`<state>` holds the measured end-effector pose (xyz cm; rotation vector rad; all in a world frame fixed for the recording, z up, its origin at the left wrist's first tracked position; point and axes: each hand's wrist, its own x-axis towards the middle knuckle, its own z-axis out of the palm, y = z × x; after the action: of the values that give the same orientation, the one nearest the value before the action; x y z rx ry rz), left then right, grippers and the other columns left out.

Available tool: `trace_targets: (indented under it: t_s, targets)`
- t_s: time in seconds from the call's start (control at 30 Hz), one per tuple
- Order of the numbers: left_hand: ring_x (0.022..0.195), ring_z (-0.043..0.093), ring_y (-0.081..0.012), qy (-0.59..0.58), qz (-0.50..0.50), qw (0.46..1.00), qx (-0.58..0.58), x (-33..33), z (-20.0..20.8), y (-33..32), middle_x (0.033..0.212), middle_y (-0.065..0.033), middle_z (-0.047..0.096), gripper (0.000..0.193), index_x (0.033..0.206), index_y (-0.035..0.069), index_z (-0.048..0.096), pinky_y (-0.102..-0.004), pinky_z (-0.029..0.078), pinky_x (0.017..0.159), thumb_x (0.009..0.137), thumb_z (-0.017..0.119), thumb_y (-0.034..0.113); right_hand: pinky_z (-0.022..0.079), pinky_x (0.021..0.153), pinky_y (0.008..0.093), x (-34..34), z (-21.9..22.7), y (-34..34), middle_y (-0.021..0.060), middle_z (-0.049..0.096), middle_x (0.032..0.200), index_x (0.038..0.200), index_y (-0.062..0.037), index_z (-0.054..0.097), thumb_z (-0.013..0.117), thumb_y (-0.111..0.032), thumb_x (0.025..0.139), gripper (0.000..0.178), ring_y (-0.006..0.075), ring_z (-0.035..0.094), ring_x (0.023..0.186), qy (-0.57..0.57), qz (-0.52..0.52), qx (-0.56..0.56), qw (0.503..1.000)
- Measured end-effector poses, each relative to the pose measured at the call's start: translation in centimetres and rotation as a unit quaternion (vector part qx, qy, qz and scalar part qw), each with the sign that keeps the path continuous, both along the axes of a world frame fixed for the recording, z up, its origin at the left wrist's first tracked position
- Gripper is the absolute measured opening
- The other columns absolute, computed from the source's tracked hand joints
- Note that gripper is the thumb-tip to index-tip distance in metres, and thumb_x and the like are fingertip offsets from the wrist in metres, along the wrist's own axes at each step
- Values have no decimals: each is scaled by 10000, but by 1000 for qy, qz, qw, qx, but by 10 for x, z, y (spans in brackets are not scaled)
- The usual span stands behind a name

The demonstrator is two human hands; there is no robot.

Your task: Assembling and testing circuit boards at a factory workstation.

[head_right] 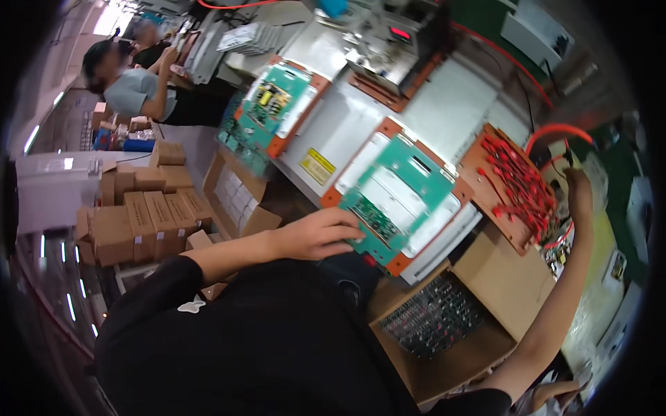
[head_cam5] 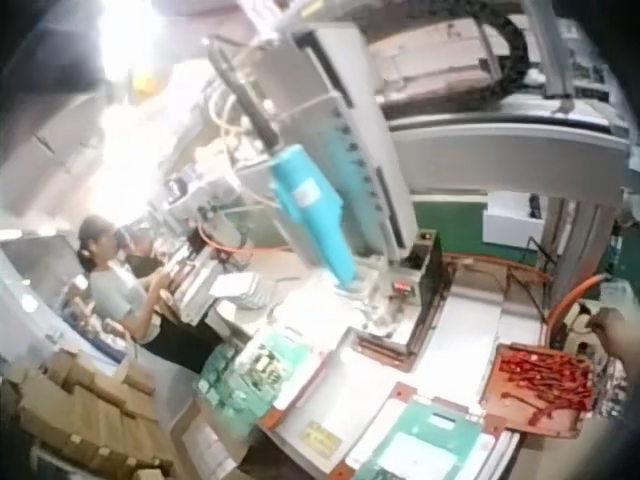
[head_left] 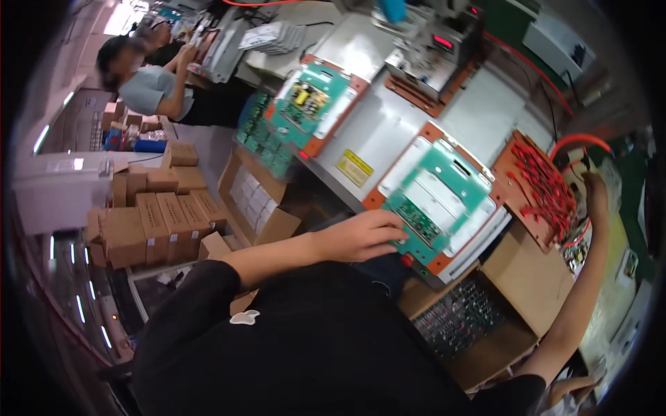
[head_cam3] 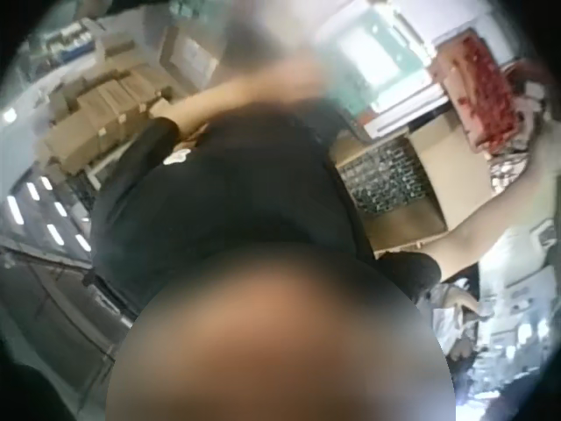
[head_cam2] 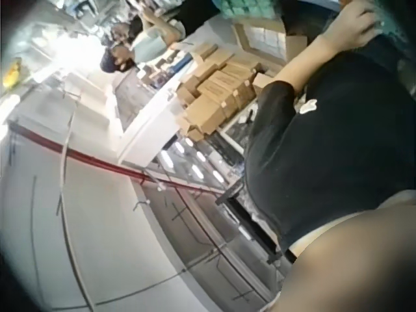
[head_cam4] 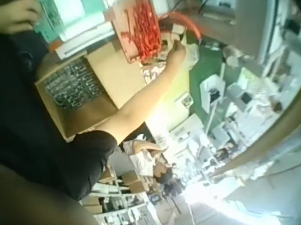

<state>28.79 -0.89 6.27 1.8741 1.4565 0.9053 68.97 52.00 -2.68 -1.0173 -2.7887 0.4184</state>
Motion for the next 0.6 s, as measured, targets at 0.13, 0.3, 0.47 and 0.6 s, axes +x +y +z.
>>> trace_targets:
  t_s: [0.13,0.3,0.47,0.6]
  targets:
    - [1040,604,-297,-25,-3,999,20,3,2,2,1151,-115,589,298,1135,37,648,-387,505,884,851,731,70,469,937,402,28,35,-37,210,644,1211,1246,-24,623,482,-69,978,306,338,635,1095,30,-147,102,983]
    - [955,640,-305,-5,140,981,130,-27,5,-6,1072,-103,643,257,1081,34,664,-380,524,817,834,733,23,447,816,280,66,87,-179,28,568,1319,1406,-99,542,492,-205,986,436,134,549,860,476,-499,-142,711]
    - [904,645,-240,16,428,895,128,-116,-40,-39,983,-128,655,124,994,1,663,-341,520,760,870,666,-4,307,613,227,-3,156,-343,-54,203,667,1226,-6,568,387,-241,1059,340,81,238,594,536,-519,-177,642]
    - [977,618,-386,43,608,793,0,-214,-151,-113,1058,-197,633,214,1068,11,635,-417,507,846,868,653,84,360,715,280,-72,173,-391,-32,300,640,1324,26,478,395,-315,1064,436,100,328,658,505,-284,-257,774]
